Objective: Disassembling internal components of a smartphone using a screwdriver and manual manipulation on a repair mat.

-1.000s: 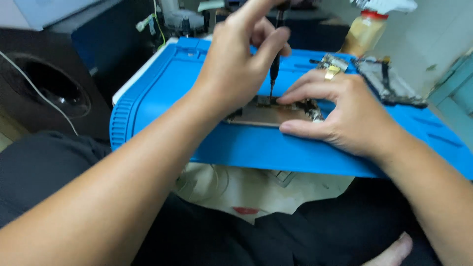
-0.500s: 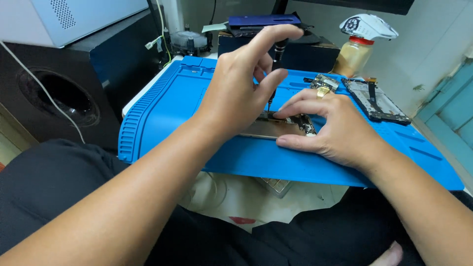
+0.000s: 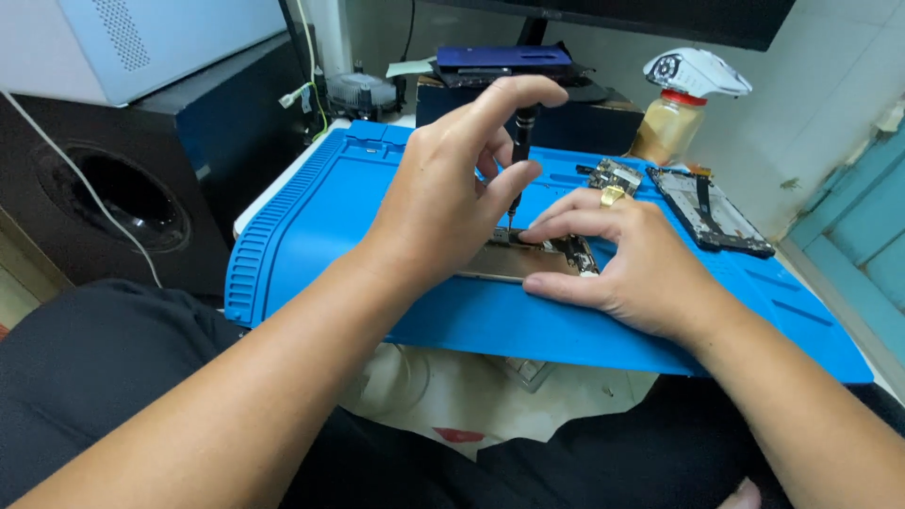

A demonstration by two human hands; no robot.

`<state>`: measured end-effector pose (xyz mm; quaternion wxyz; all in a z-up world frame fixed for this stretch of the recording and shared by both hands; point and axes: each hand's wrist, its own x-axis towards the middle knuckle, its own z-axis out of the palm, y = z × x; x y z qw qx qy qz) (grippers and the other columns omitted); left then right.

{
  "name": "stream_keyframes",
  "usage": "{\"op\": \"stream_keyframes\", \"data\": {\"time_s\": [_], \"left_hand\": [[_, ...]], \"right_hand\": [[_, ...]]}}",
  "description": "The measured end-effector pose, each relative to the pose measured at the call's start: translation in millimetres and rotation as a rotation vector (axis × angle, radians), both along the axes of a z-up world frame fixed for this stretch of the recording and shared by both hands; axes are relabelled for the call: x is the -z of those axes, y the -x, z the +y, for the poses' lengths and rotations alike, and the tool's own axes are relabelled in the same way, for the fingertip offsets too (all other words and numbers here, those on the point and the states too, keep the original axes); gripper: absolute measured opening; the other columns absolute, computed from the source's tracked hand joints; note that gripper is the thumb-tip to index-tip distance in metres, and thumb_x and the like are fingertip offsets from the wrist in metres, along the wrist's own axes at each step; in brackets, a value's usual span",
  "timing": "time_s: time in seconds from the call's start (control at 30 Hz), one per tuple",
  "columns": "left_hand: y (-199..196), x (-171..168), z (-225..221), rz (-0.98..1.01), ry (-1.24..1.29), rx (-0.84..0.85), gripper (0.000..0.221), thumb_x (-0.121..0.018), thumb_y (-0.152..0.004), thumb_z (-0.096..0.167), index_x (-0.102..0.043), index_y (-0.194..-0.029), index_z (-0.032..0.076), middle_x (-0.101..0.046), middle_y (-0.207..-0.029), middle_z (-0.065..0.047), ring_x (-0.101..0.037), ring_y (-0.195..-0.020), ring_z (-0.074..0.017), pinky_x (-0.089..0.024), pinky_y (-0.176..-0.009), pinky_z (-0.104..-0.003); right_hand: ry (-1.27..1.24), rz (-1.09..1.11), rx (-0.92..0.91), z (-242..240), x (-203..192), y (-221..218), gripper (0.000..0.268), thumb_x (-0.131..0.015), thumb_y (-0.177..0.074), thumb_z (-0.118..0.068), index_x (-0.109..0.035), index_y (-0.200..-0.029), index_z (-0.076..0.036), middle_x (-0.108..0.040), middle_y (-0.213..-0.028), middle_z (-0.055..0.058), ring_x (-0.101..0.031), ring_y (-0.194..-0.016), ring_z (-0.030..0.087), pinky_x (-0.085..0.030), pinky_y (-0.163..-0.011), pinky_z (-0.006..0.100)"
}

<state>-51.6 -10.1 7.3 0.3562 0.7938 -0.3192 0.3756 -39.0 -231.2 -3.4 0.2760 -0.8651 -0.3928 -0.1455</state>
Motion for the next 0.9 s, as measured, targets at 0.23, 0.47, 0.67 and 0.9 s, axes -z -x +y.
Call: {"op": "stream_keyframes", "data": {"time_s": [0.23,0.47,0.67,0.9], "left_hand": [[6.6,-2.5,3.3,0.097,-0.007,0.076,0.054,-0.066,-0.107,0.008,-0.046,-0.154,0.028,-0.063,-0.084,-0.002,-0.064,-0.075,-0.0152,-0.053,-0.068,-0.032],[5.8,-4.1,3.9,0.16,-0.021,0.047,0.06,-0.067,-0.106,0.007,-0.043,-0.156,0.032,-0.07,-0.086,-0.003,-0.071,-0.076,-0.0179,-0.053,-0.068,-0.034],[-0.3,-0.2,7.4,0.13,0.09,0.008,0.065,-0.066,-0.104,-0.002,-0.042,-0.156,0.028,-0.06,-0.085,-0.005,-0.062,-0.065,-0.0205,-0.053,-0.064,-0.034],[5.0,-21.3,51.0,0.489,0.545,-0.119,0.066,-0.058,-0.103,0.008,-0.029,-0.161,0.014,-0.061,-0.085,-0.011,-0.075,-0.049,-0.0283,-0.072,-0.05,-0.037]], "right_hand": [[-0.007,0.021,0.0,1.1,-1.4,1.3,0.036,-0.091,-0.077,-0.033,-0.086,-0.108,-0.018,-0.078,-0.113,-0.002,-0.076,-0.102,0.015,-0.052,-0.101,0.033],[0.006,0.055,0.036,1.7,-2.3,1.0,0.036,-0.091,-0.076,-0.035,-0.087,-0.108,-0.019,-0.08,-0.115,-0.004,-0.076,-0.105,0.014,-0.051,-0.103,0.034],[0.027,0.049,0.033,0.6,-1.4,-3.2,0.036,-0.089,-0.077,-0.036,-0.086,-0.11,-0.021,-0.079,-0.118,-0.004,-0.076,-0.108,0.014,-0.05,-0.104,0.033],[0.166,0.233,0.147,-3.9,-22.3,-11.0,0.048,-0.083,-0.078,-0.048,-0.085,-0.122,-0.028,-0.079,-0.128,-0.006,-0.072,-0.121,0.014,-0.053,-0.105,0.038]]}}
